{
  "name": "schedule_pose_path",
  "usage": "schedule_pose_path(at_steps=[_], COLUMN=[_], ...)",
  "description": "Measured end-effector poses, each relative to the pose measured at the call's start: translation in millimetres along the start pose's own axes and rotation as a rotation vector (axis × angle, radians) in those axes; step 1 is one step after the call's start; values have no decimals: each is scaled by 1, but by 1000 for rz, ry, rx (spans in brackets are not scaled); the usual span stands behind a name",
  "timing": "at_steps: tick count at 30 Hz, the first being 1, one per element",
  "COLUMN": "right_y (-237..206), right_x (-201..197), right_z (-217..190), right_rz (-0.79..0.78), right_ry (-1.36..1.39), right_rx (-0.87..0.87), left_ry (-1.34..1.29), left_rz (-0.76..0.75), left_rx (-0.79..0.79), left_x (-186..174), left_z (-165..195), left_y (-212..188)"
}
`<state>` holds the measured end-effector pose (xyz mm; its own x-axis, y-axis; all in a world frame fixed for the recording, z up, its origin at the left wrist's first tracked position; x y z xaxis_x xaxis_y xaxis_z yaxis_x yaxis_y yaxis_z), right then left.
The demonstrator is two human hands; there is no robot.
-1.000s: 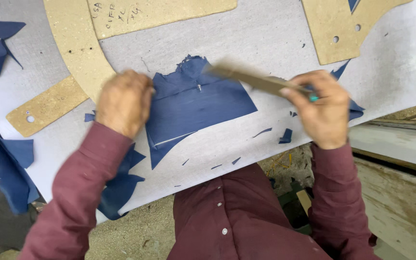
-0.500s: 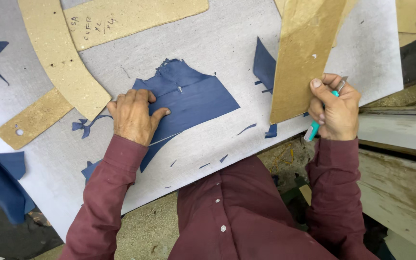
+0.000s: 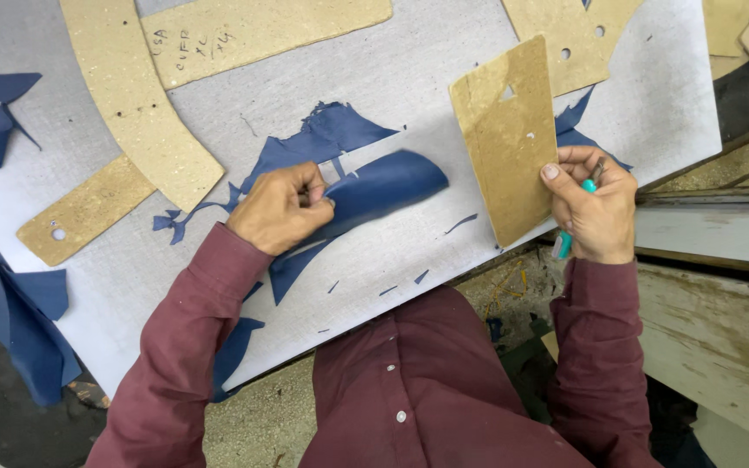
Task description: The person uses a rotary cutter to cut blue fabric on a white table, following cardboard templates. They repeatedly position templates, cut along edges, remove cut pieces, and reposition the fabric to continue cutting additional shapes.
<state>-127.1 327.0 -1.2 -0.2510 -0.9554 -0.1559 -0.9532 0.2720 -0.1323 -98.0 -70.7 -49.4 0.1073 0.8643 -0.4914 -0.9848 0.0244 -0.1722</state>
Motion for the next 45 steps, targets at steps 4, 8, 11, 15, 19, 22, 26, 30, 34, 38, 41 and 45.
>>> schedule_pose_path(at_steps=[4, 8, 11, 15, 19, 22, 26, 30, 34, 38, 41, 45], right_y=[-15, -29, -40, -62, -85, -101, -152, -215, -236, -222, -212, -202], right_x=[45, 132, 170, 183, 156, 145, 139, 133, 133, 132, 135, 174], right_z=[-30, -36, -46, -65, -54, -22, 23, 54, 53, 44, 36, 15], right_rz=[-435, -642, -640, -469, -199, -216, -368, -474, -485, -377, -322, -347], right_ry=[-352, -534, -520, -266, -80, -196, -223, -174, -360, -413, -481, -458], right_rx=[-369, -537, -498, -720, -605, -555, -634, -185, -261, -175, -144, -342], left_ry=[-727, -810, -112, 159, 708, 1339, 1530, 265, -66, -181, -152, 1015], left_rz=[-162, -270, -254, -98, 475, 678, 749, 330, -289, -436, -21, 619], left_rx=[-368, -464, -42, 45, 398, 362, 427, 772, 753, 725, 743, 441], left_x=[-3, -4, -13, -59, -152, -207, -220, -139, -86, -120, -168, -224], left_z=[-25, -25, 7, 46, 20, -21, 26, 122, 141, 123, 115, 18], left_y=[-12, -29, -46, -81, -129, -123, -111, -174, -214, -225, -205, -119])
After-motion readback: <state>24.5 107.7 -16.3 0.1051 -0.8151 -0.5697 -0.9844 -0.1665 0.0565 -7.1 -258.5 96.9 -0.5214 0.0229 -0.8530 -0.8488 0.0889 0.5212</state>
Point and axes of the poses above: each hand's wrist, its own y-axis towards the middle knuckle, its own x-axis out of the palm, z = x × y, the point moved 2 cm from there along y, towards the middle knuckle, and after that the axes turned 13 degrees about z, right-handed, at the moved point
